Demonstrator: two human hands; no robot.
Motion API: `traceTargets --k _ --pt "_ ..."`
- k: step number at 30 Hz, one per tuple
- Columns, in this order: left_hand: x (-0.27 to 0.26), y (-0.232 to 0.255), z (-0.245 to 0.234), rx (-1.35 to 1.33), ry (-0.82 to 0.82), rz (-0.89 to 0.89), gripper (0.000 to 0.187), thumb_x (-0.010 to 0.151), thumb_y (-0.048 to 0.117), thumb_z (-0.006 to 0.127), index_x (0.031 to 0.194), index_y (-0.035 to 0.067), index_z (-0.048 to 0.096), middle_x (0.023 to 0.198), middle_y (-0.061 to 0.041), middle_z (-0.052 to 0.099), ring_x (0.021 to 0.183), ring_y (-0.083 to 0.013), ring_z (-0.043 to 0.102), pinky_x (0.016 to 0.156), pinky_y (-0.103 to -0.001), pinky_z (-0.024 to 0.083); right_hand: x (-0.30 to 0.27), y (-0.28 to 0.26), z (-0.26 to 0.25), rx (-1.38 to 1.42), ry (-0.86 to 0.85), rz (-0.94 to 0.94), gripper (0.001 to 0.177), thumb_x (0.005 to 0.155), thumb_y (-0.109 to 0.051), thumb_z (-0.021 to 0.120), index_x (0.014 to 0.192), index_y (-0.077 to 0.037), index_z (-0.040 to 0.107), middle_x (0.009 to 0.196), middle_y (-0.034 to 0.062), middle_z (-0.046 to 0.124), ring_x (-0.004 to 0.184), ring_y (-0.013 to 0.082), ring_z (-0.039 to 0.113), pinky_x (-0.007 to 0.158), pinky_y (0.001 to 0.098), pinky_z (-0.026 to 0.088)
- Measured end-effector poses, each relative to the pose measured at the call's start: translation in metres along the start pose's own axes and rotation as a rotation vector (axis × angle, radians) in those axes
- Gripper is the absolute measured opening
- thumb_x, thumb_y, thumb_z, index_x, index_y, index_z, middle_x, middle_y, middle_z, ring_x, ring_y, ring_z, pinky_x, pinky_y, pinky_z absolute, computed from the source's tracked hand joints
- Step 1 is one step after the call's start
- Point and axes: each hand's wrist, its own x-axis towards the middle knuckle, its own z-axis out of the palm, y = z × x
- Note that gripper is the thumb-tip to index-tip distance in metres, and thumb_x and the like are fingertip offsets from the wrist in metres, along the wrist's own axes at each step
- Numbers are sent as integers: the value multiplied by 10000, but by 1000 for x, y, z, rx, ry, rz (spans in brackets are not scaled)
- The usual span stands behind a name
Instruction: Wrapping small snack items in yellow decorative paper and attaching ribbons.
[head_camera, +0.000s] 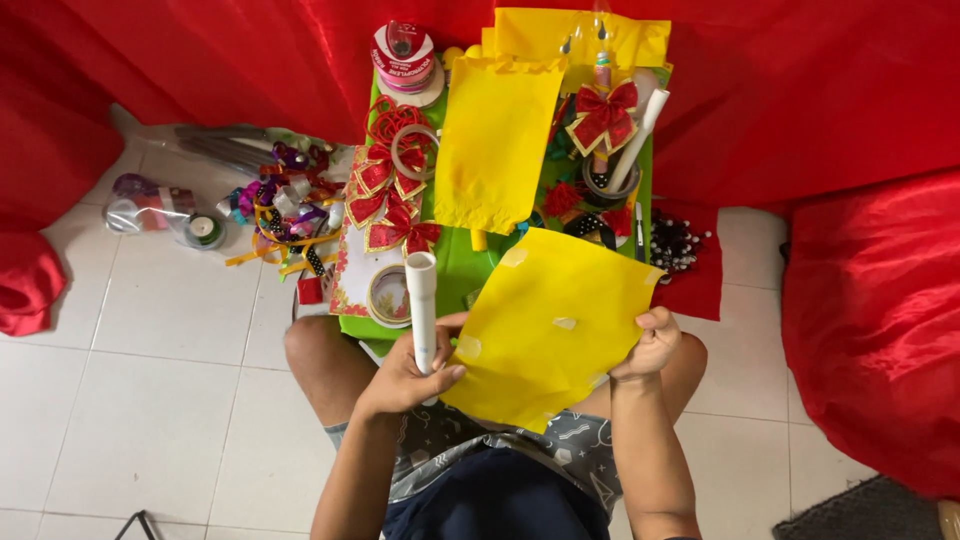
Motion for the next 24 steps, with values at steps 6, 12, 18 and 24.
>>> traceTargets --k 6,12,18,24 --pt "13 22 11 24 187 -12 331 940 47 679 721 95 436 1498 -263 533 1275 -321 569 986 -513 522 32 19 81 48 -38 114 584 841 -99 400 1397 60 480 923 142 622 647 215 442 644 416 319" --pt "14 22 23 108 271 106 294 990 156 606 755 55 463 1455 -290 528 1338 -405 519 1035 -637 469 41 24 100 -39 76 68 616 755 -138 423 1332 -16 604 1131 218 693 934 360 700 1027 700 440" --pt "9 25 39 414 352 189 293 907 37 685 717 81 467 1247 -237 636 1065 -335 646 945 -552 544 1 6 20 -97 414 73 505 779 -131 457 1230 -43 667 1065 194 727 871 330 725 987 611 496" --pt "14 33 74 651 216 349 94 820 14 684 772 60 618 1178 -223 738 998 -419 722 814 -492 564 4 16 38 -171 592 80 443 806 -146 502 1187 -22 690 1040 211 730 863 320 711 994 572 513"
